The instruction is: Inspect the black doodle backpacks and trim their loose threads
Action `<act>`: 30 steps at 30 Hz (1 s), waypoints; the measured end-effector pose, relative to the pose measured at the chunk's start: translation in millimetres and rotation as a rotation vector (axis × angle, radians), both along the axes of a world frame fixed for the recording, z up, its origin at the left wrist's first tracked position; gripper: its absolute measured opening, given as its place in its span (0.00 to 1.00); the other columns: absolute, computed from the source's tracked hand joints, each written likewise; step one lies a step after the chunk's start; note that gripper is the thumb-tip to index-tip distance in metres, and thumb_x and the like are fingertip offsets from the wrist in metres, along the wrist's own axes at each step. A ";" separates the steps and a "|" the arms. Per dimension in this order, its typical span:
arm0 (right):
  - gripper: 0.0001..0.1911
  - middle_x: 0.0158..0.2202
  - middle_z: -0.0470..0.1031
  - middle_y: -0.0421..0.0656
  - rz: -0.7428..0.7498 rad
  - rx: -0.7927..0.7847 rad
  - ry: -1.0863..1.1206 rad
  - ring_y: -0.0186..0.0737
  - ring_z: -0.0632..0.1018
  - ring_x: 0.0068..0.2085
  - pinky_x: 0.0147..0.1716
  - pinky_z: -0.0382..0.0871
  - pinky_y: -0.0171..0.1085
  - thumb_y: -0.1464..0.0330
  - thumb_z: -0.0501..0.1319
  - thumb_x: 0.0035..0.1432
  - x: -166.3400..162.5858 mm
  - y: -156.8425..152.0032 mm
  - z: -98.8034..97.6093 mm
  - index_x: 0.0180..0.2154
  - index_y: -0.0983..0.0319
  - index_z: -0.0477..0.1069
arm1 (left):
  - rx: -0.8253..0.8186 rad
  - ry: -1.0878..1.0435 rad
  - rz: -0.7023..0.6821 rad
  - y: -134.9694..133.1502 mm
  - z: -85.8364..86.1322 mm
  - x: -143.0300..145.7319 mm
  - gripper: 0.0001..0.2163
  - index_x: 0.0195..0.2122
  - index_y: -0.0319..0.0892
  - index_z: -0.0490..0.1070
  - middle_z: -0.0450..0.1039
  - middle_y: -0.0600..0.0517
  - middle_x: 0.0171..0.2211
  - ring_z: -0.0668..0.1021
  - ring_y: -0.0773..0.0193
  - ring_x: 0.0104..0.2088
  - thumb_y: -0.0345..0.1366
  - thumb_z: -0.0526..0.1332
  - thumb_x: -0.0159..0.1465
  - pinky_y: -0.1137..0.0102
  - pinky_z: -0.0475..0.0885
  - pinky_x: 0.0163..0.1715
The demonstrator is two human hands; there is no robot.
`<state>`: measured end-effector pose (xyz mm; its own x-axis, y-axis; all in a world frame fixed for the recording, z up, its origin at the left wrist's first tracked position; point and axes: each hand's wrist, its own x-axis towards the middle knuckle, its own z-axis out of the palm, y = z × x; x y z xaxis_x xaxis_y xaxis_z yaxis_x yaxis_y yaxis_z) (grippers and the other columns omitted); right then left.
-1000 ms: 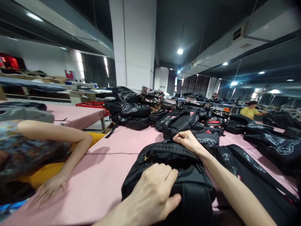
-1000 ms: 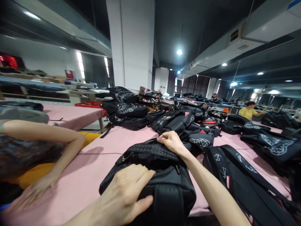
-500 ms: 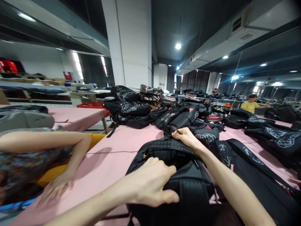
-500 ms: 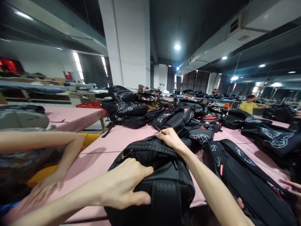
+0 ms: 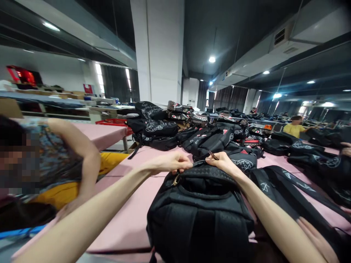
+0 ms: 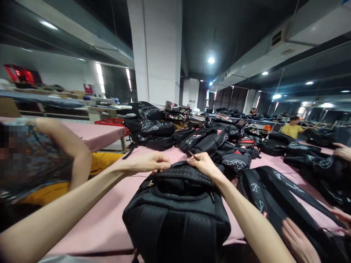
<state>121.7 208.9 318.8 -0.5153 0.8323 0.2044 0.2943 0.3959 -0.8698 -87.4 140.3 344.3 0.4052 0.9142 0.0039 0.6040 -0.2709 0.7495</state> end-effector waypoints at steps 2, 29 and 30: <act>0.20 0.17 0.63 0.36 -0.010 0.010 0.003 0.29 0.62 0.21 0.22 0.53 0.31 0.54 0.63 0.40 1.6 -2.2 -1.8 0.21 0.66 0.70 | -0.060 0.024 -0.094 3.2 1.5 2.0 0.17 0.20 0.40 0.62 0.57 0.57 0.20 0.61 0.70 0.22 0.51 0.56 0.53 0.75 0.58 0.22; 0.11 0.34 0.74 0.41 0.466 0.753 -0.508 0.36 0.72 0.37 0.38 0.62 0.33 0.73 0.61 0.52 -5.5 -10.3 46.6 0.39 0.59 0.77 | -0.282 -0.602 0.203 -0.6 -31.6 22.5 0.09 0.17 0.34 0.70 0.64 0.59 0.12 0.60 0.75 0.15 0.32 0.60 0.52 0.76 0.50 0.17; 0.11 0.34 0.73 0.41 0.468 0.756 -0.505 0.36 0.72 0.37 0.37 0.62 0.33 0.72 0.61 0.52 -6.3 -10.2 46.5 0.39 0.58 0.77 | -0.283 -0.591 0.212 0.1 -31.1 22.6 0.09 0.17 0.35 0.69 0.64 0.59 0.12 0.59 0.75 0.15 0.32 0.60 0.51 0.76 0.50 0.17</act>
<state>115.4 198.8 365.3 -0.9270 0.2689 0.2615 0.2326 0.9590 -0.1618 -64.8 140.4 313.1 0.2210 0.9719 -0.0810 0.0902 0.0623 0.9940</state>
